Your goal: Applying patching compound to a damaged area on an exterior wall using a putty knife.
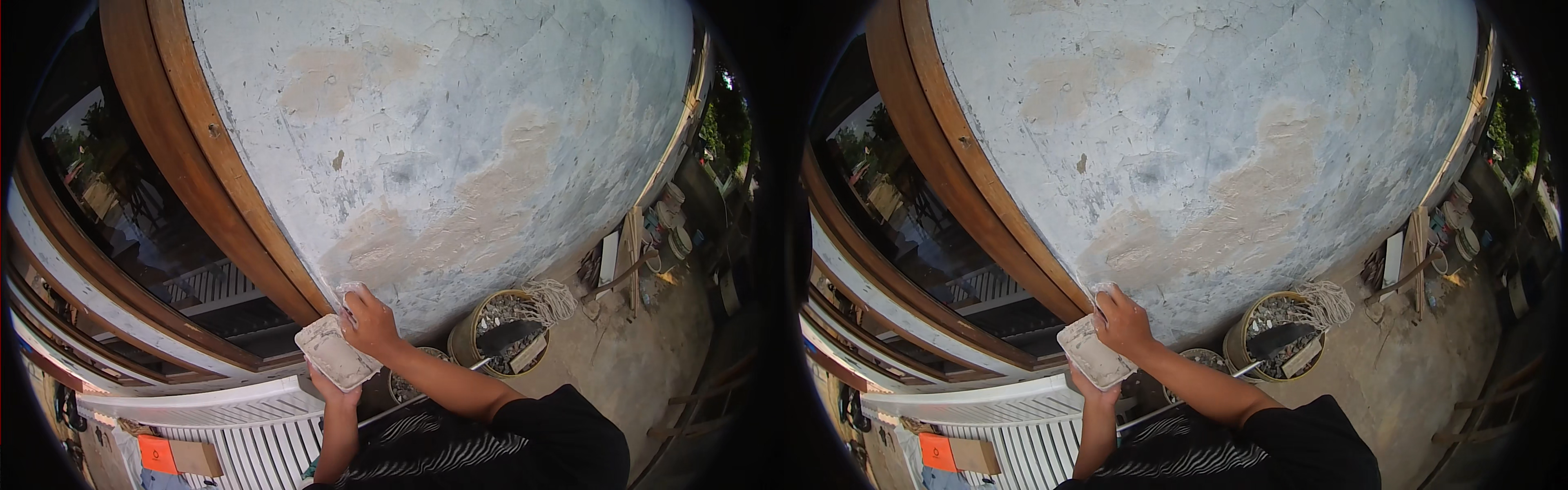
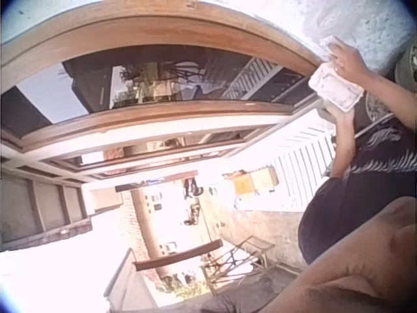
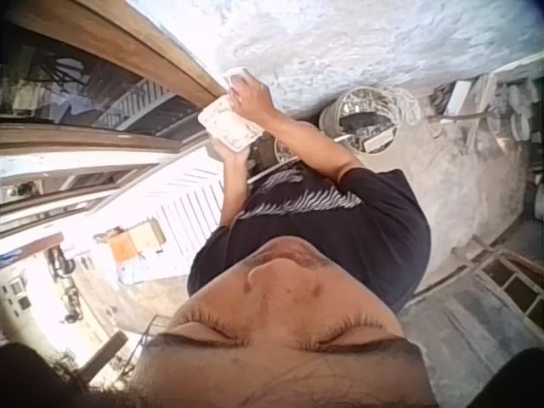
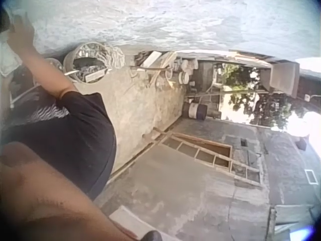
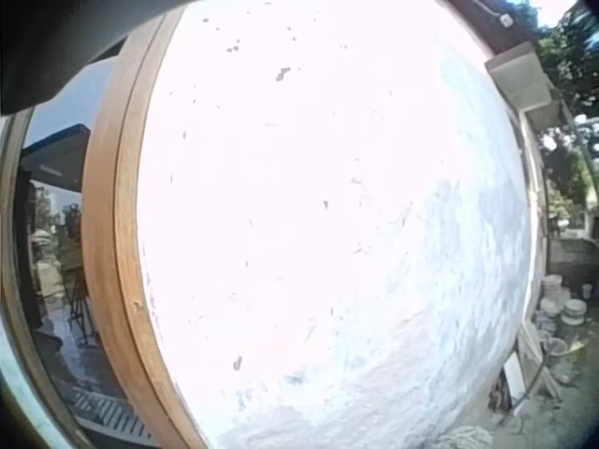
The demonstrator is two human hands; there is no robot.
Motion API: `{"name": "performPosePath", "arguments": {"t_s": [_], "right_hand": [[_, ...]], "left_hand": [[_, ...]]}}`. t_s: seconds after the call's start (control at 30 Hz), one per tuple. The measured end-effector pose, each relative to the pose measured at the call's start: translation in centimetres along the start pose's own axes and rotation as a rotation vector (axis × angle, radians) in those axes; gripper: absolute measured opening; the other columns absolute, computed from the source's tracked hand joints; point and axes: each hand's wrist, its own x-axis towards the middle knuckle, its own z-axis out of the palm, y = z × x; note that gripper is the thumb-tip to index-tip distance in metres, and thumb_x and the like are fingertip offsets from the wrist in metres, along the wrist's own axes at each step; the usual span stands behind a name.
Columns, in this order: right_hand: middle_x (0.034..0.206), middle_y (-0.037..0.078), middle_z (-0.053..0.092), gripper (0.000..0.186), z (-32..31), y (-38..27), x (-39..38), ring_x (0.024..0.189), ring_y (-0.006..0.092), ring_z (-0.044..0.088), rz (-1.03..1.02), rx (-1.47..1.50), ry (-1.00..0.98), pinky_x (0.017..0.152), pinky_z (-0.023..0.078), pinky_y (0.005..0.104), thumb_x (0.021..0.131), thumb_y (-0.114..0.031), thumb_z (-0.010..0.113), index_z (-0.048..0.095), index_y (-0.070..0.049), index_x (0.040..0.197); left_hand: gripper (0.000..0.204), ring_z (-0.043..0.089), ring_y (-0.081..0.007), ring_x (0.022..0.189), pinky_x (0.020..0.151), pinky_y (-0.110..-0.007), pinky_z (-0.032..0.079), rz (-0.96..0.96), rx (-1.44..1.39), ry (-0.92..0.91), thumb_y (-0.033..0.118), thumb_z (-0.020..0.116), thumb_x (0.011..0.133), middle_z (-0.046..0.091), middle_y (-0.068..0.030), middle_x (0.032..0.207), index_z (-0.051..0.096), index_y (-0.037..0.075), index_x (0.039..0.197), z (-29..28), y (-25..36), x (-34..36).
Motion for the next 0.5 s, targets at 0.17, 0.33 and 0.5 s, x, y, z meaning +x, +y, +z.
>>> {"name": "performPosePath", "arguments": {"t_s": [0.17,0.33,0.5], "right_hand": [[0.089,0.019,0.056,0.02,-3.5,2.8,-0.4,0.079,0.044,0.057,0.052,0.051,-0.042,0.064,0.048,0.0444,0.079,-0.007,0.068,0.057,-0.001,0.095],[0.087,0.019,0.054,0.018,-4.8,5.4,0.3,0.076,0.0421,0.057,0.022,0.082,-0.093,0.064,0.046,0.0428,0.083,-0.008,0.068,0.055,0.0,0.092],[0.084,0.016,0.055,0.015,-3.9,6.8,2.9,0.077,0.0415,0.058,0.03,0.015,-0.037,0.064,0.046,0.0479,0.086,-0.01,0.065,0.051,-0.003,0.088]], "left_hand": [[0.052,0.058,-0.0309,0.12,0.104,-0.052,0.045,0.017,0.002,-0.03,0.052,0.035,0.101,0.06,-0.0055,0.133,0.053,0.018,0.136,-0.7,0.0,0.2],[0.052,0.061,-0.0313,0.117,0.1,-0.053,0.048,0.019,0.008,0.012,0.053,0.035,0.101,0.062,-0.0048,0.129,0.055,0.019,0.134,-0.1,-0.2,0.1],[0.052,0.061,-0.0311,0.116,0.099,-0.053,0.049,0.019,0.02,0.023,0.053,0.035,0.101,0.063,-0.0045,0.129,0.056,0.019,0.134,0.4,-0.6,0.2]]}}
